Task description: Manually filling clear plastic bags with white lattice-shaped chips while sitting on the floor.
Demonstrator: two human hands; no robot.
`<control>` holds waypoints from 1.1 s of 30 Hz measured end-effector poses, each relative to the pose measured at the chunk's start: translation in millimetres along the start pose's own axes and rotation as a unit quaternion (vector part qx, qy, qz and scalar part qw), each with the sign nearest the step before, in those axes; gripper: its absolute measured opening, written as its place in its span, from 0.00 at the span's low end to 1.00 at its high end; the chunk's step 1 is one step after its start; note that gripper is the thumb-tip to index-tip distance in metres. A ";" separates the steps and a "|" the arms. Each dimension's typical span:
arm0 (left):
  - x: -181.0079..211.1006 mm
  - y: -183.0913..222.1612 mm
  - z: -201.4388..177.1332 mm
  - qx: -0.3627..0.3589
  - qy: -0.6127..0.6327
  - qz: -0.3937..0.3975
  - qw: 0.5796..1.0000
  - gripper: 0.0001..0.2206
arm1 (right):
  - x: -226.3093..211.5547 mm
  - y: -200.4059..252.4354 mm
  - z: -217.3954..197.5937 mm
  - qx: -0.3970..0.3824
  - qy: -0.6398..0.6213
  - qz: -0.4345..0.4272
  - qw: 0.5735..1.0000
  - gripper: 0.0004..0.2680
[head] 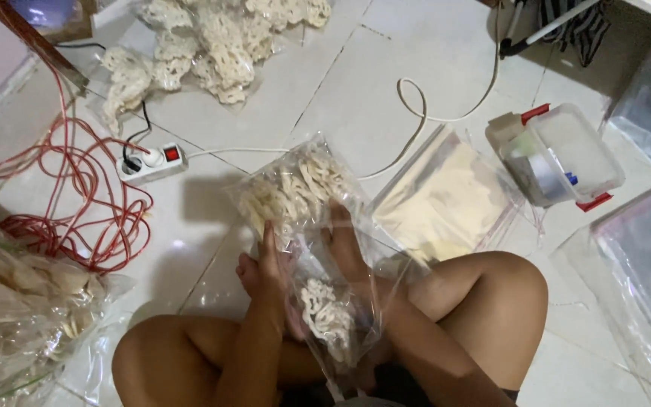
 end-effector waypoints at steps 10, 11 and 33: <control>-55.7 -61.3 -9.6 0.017 -0.288 0.048 0.956 0.46 | 61.4 -36.2 4.9 -0.009 0.251 0.088 0.964 0.28; -61.8 -70.6 -9.8 -0.015 -0.229 0.040 0.972 0.45 | 69.2 -38.6 5.0 -0.044 0.240 0.157 0.957 0.28; -58.2 -65.0 -10.4 0.010 -0.435 0.012 0.900 0.41 | 40.4 -47.0 11.3 -0.011 0.139 0.144 0.980 0.09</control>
Point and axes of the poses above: each hand's wrist, its own y-axis away from the middle knuckle, its own z-axis out of the palm, x = y × z, the point moved 1 cm from there along -y, towards the middle knuckle, and after that the axes turned 10 degrees about x, right-handed, at the moved point
